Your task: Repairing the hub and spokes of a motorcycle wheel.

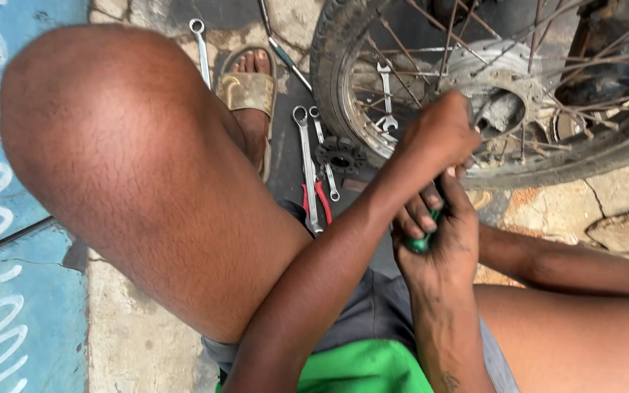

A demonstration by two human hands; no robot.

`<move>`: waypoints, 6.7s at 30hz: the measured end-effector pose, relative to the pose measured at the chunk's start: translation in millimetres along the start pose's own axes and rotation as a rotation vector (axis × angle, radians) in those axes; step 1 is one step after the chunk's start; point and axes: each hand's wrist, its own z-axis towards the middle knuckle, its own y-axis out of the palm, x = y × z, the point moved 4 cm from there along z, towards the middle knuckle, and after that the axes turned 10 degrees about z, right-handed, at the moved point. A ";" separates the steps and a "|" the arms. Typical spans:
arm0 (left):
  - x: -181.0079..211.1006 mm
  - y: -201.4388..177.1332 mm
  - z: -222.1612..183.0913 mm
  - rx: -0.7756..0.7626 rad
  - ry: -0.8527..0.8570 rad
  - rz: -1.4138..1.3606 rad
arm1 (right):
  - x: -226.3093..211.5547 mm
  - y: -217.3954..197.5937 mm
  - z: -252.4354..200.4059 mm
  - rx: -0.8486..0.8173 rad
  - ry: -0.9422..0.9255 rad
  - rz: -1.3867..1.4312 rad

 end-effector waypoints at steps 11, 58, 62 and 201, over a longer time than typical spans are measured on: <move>11.7 -11.5 1.5 -0.011 0.005 0.174 | -5.3 26.2 -5.6 0.052 -0.012 0.058; -32.8 20.7 -72.3 0.070 -0.158 0.262 | -3.8 -61.7 -36.2 0.284 0.122 -0.241; -36.7 14.2 -65.3 0.134 -0.175 0.347 | -4.2 -71.7 -28.5 0.280 0.054 -0.232; -13.3 -182.5 -148.6 0.541 -0.220 -1.323 | -172.7 34.6 22.0 -0.277 0.365 -2.133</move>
